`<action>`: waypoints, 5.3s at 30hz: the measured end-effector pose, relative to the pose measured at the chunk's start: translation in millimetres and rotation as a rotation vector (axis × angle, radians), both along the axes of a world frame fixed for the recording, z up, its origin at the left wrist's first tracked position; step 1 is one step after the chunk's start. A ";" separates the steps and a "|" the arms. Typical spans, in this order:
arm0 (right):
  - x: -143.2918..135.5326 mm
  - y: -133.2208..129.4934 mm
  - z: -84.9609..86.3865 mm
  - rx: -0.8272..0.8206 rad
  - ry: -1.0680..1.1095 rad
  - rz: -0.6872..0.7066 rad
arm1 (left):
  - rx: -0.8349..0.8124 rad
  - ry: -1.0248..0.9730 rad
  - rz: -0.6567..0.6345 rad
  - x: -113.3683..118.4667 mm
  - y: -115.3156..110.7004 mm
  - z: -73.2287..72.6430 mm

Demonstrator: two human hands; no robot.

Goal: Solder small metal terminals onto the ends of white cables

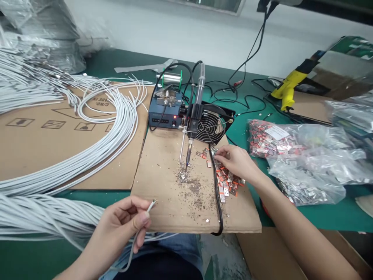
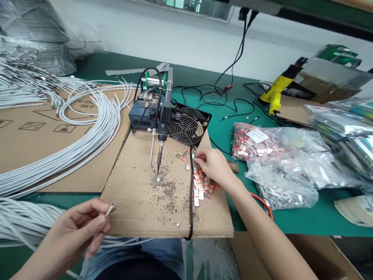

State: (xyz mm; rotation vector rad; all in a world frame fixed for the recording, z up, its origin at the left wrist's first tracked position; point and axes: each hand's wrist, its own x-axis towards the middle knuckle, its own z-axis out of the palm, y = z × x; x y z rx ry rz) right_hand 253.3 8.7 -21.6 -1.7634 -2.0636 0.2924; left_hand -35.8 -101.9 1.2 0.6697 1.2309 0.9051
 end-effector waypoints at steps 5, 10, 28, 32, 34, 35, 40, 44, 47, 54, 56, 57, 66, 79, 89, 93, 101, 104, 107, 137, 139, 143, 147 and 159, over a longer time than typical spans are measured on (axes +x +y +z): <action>4.3 -1.6 4.1 -0.045 0.047 0.012 | 0.067 0.154 -0.228 -1.5 17.5 4.0; -2.2 -21.5 16.1 -0.130 0.223 0.045 | 0.008 0.221 -0.504 6.0 54.6 3.9; -73.4 -34.7 -3.5 -0.821 1.292 -0.116 | 0.000 0.117 -0.613 30.0 98.5 -5.7; -73.6 -34.9 -1.4 -0.796 1.273 -0.091 | -0.035 0.102 -0.608 31.8 99.5 -4.0; -73.7 -34.9 -0.4 -0.780 1.265 -0.081 | -0.037 0.101 -0.619 32.3 99.4 -2.8; -73.6 -35.0 -0.1 -0.775 1.261 -0.081 | -0.035 0.100 -0.623 32.3 99.2 -2.2; -72.4 -35.6 1.3 -0.777 1.254 -0.092 | -0.031 0.100 -0.635 31.6 99.5 -0.5; -71.3 -35.3 2.0 -0.812 1.251 -0.093 | -0.034 0.111 -0.674 31.0 100.6 0.5; -71.1 -34.8 1.5 -0.813 1.267 -0.095 | -0.040 0.117 -0.682 30.6 100.9 0.0; -70.7 -34.8 1.5 -0.803 1.272 -0.074 | -0.083 0.104 -0.674 28.9 101.7 -2.5; -70.5 -34.5 2.2 -0.804 1.275 -0.074 | -0.093 0.091 -0.673 28.6 101.9 -2.0; -70.5 -34.3 2.6 -0.804 1.277 -0.072 | -0.098 0.084 -0.673 28.6 102.1 -1.6; -68.4 -34.4 2.0 -0.815 1.313 -0.031 | -0.123 0.059 -0.654 30.4 103.1 2.8; -67.7 -33.8 2.0 -0.820 1.300 -0.057 | -0.135 0.060 -0.663 29.0 102.6 0.6; -68.6 -33.8 0.9 -0.799 1.262 -0.081 | -0.139 0.084 -0.664 29.5 103.0 0.1; -68.4 -34.4 1.1 -0.791 1.238 -0.082 | -0.140 0.108 -0.665 30.0 102.4 0.5; -69.8 -34.6 1.2 -0.794 1.241 -0.078 | -0.156 0.103 -0.669 31.7 102.3 2.1; -69.5 -34.1 1.6 -0.796 1.238 -0.075 | -0.164 0.089 -0.660 32.4 102.3 2.8; -68.1 -34.1 2.4 -0.801 1.253 -0.077 | -0.163 0.072 -0.643 32.6 102.5 3.5; -68.2 -33.4 1.2 -0.772 1.174 -0.076 | -0.099 0.135 -0.660 30.1 100.5 -1.6; -68.1 -33.6 1.8 -0.776 1.157 -0.082 | -0.093 0.140 -0.656 30.7 100.5 -1.0; -68.0 -35.0 1.6 -0.754 1.150 -0.067 | -0.058 0.168 -0.636 33.4 98.7 1.3; -68.7 -34.9 1.1 -0.749 1.153 -0.061 | -0.008 0.195 -0.619 35.1 95.6 1.7; -66.3 -34.5 3.3 -0.756 1.186 -0.045 | 0.061 0.240 -0.627 34.2 96.0 0.6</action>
